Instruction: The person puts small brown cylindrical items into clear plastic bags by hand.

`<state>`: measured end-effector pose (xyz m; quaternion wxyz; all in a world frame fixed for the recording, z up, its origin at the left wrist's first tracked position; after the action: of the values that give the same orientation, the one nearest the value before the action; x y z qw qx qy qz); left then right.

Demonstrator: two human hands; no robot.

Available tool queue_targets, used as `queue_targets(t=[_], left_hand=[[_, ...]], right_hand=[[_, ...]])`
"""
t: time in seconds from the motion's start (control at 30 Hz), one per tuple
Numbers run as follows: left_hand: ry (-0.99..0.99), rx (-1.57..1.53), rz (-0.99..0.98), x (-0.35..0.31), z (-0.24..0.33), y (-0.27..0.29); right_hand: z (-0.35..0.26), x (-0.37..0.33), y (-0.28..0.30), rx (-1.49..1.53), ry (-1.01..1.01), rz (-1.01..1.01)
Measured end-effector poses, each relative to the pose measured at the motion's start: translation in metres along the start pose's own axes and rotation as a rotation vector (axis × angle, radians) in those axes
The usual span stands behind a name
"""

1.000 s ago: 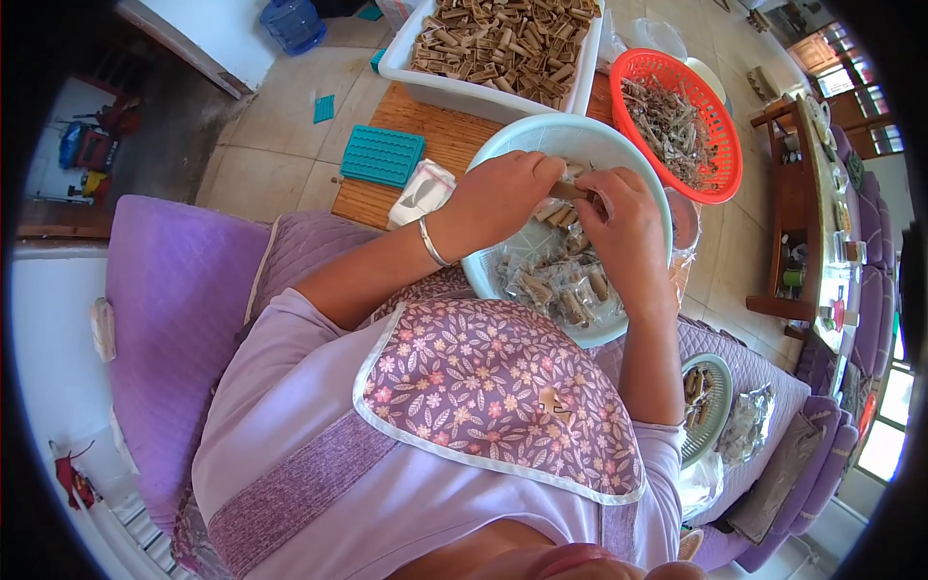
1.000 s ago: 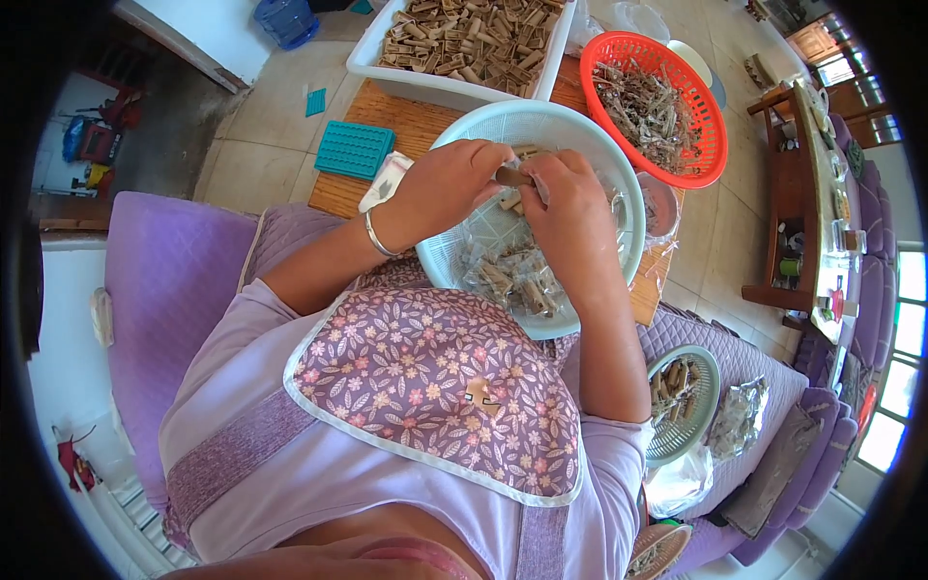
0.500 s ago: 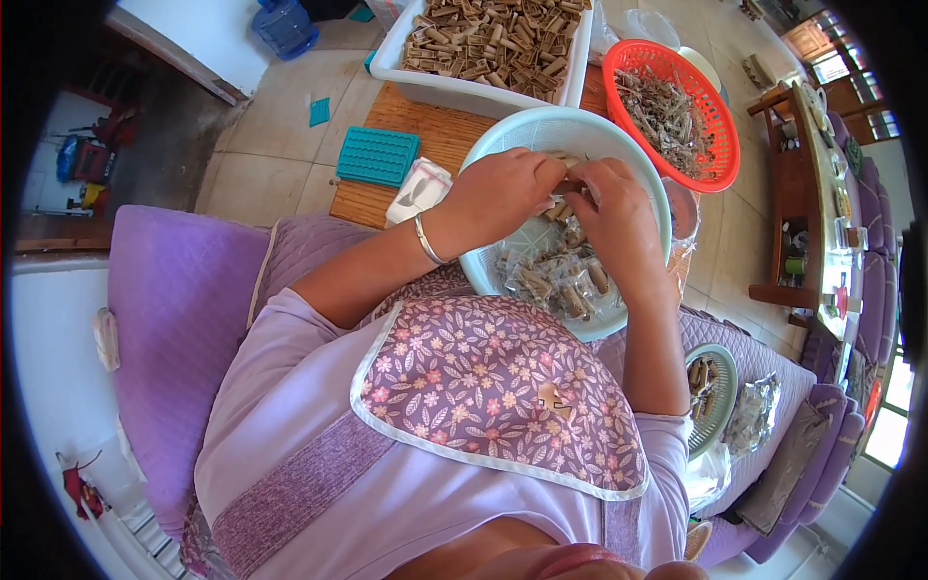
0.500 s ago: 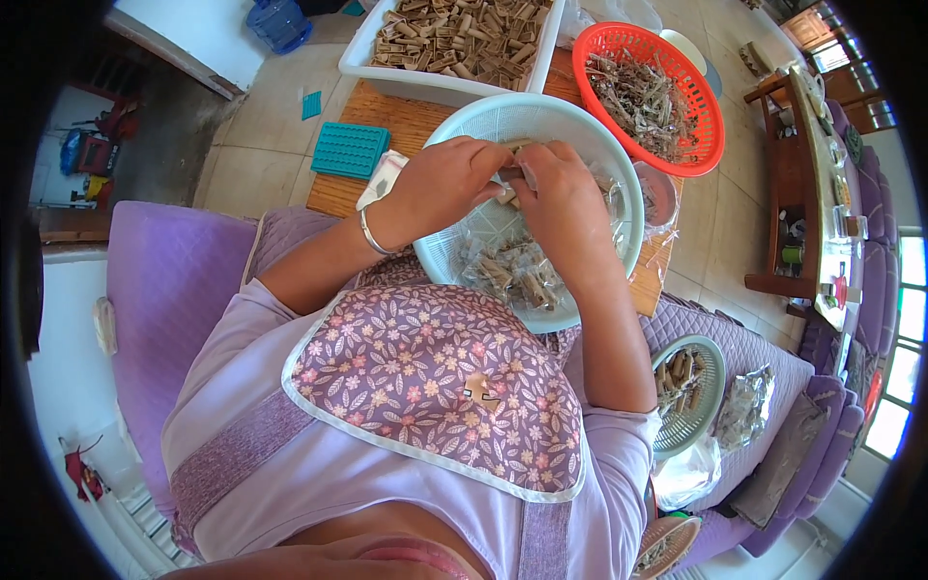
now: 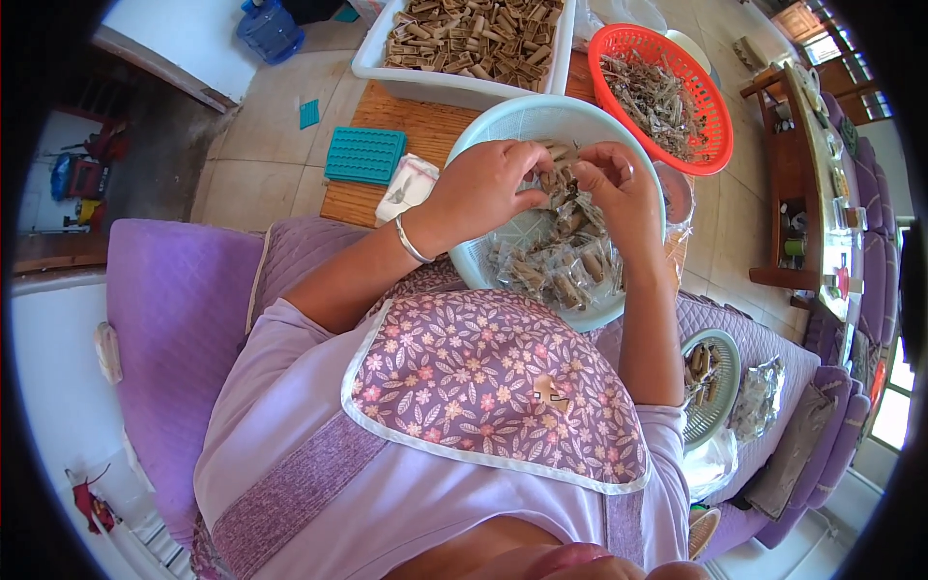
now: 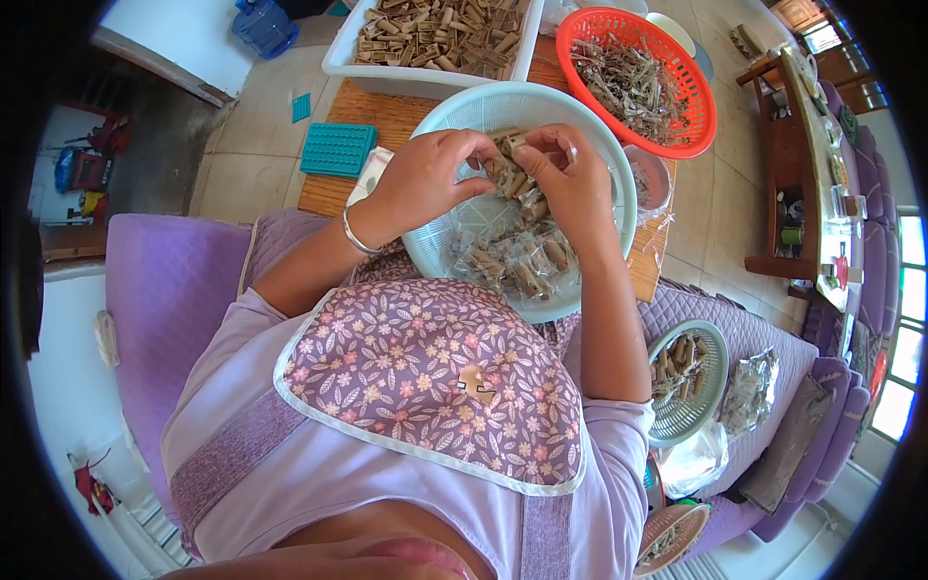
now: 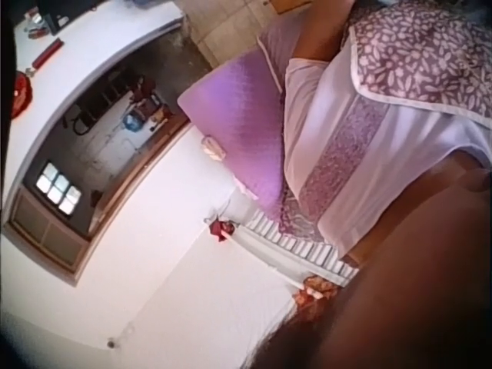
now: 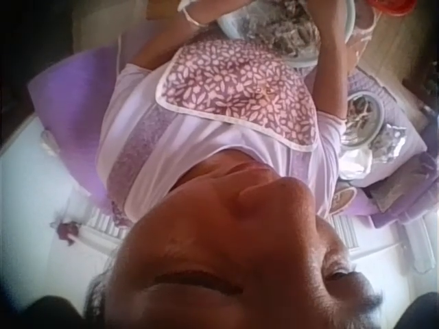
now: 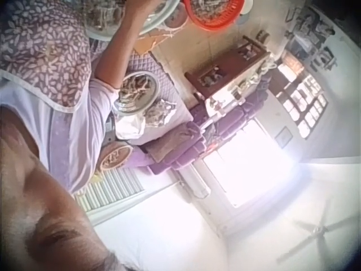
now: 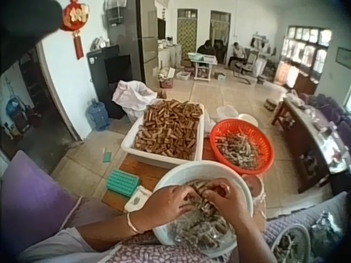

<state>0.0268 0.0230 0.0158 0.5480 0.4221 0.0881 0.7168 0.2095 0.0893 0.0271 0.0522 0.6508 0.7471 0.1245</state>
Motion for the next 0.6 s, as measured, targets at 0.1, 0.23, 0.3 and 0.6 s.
queue_targets(t=[0.1, 0.23, 0.3, 0.6], left_hand=[[-0.007, -0.005, -0.003, 0.000, 0.002, 0.000], [-0.009, -0.004, -0.033, 0.001, 0.006, 0.003], [0.015, -0.031, -0.036, 0.002, 0.007, 0.005], [0.097, -0.538, 0.015, 0.000, 0.006, 0.003]], right_hand=[[-0.004, -0.002, -0.006, 0.060, -0.066, -0.107], [0.004, -0.001, -0.010, 0.054, -0.028, -0.108], [0.007, 0.000, -0.010, 0.113, -0.071, -0.073], [0.012, -0.008, -0.011, 0.722, -0.512, -0.170]])
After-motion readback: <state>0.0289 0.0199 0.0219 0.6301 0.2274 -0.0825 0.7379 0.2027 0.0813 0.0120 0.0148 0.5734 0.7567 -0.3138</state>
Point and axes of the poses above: each hand's wrist, its own x-axis towards the middle knuckle, its own y-axis out of the back of the hand, z = x × y, the point moved 2 cm from there along x, towards the middle knuckle, and after that the axes turned 15 degrees about z, right-handed, at the moved point
